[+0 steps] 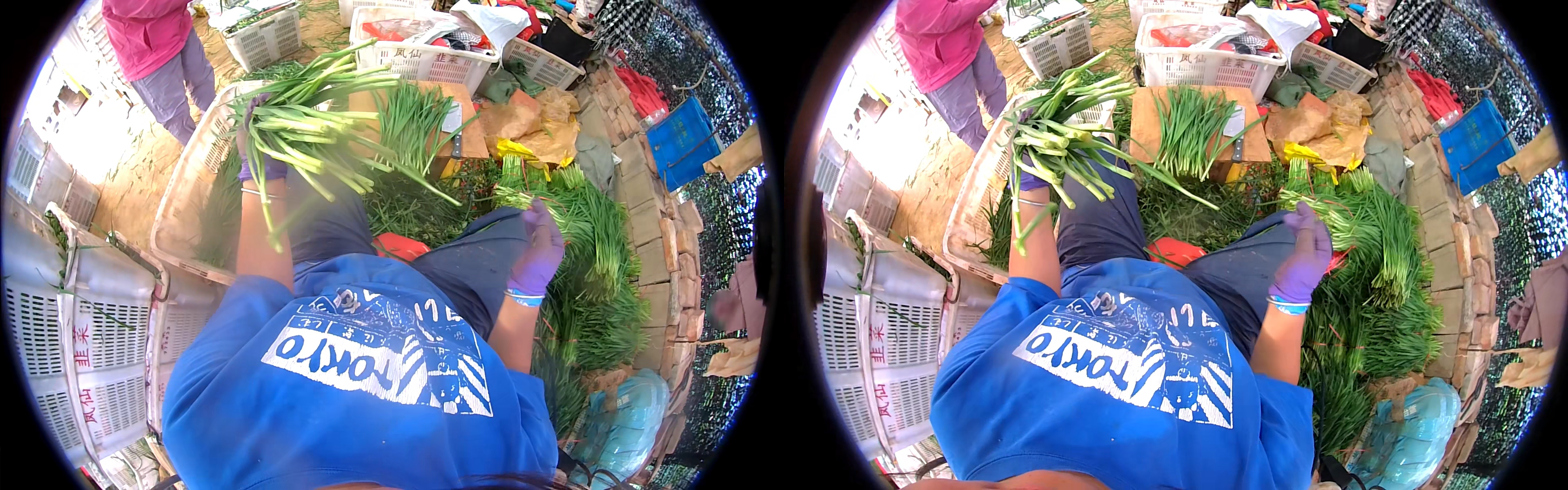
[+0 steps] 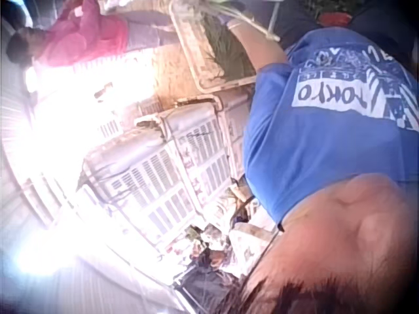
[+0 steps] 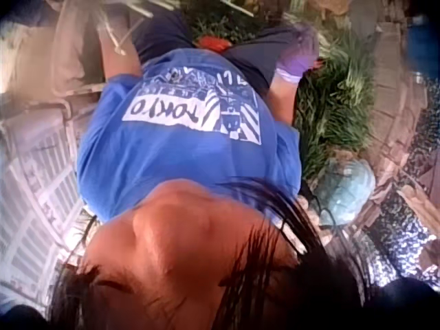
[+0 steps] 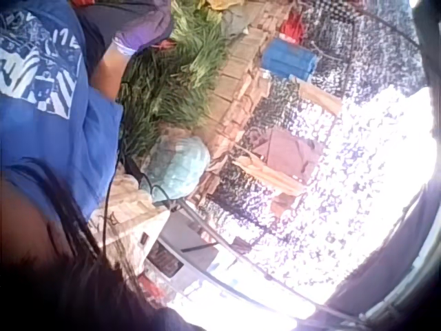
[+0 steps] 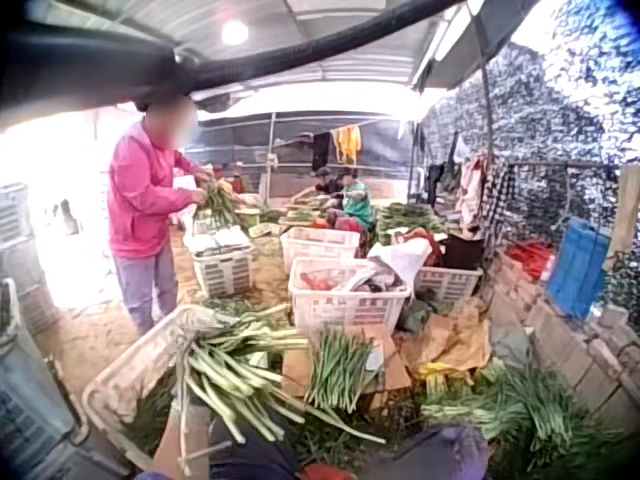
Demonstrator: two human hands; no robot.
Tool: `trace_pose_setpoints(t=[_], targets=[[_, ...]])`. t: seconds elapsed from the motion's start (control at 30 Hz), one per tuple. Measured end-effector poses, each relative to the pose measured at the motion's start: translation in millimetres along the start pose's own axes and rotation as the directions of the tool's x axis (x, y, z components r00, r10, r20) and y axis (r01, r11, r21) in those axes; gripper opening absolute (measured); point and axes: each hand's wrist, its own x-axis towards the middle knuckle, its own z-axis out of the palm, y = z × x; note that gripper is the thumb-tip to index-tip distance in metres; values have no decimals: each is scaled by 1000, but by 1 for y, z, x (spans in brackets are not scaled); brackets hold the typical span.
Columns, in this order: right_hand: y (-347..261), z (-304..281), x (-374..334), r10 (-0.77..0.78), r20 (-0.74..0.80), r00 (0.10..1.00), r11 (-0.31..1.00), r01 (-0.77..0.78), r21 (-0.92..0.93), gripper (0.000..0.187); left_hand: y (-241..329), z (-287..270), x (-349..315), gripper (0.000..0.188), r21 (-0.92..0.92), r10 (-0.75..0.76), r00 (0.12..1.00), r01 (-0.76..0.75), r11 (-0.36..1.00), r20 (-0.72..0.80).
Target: The person bunches green leaves together, cuts the ends off with a cleaver on a wooden board, and secures each bunch with a red tie.
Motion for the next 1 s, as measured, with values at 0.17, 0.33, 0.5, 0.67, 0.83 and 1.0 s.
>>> trace_pose_setpoints(t=[0.17, 0.33, 0.5, 0.67, 0.83, 1.0], targets=[[-7, 26, -20, 36, 549, 835, 698, 372, -612, 45, -5, 67, 1, 31, -24, -59, 948, 54, 998, -314], [-19, 115, -26, -75, 565, 822, 801, 387, -456, 30, -24, 104, 6, 32, 100, -9, 909, 56, 993, -416], [8, 132, -34, -199, 355, 913, 966, 244, -84, 13, -29, 147, 8, 47, 85, -39, 835, 103, 991, -549], [6, 97, -18, -105, 355, 929, 990, 63, 128, 19, 16, 64, -7, 42, -104, -62, 986, 46, 994, -157], [21, 106, 16, -44, 827, 561, 997, 83, -3, 91, 33, 80, -11, 40, -107, -40, 976, 17, 994, -215], [92, 147, -3, 74, 956, 283, 993, 69, -97, 101, 35, 84, -12, 39, -93, -48, 969, 26, 995, -241]])
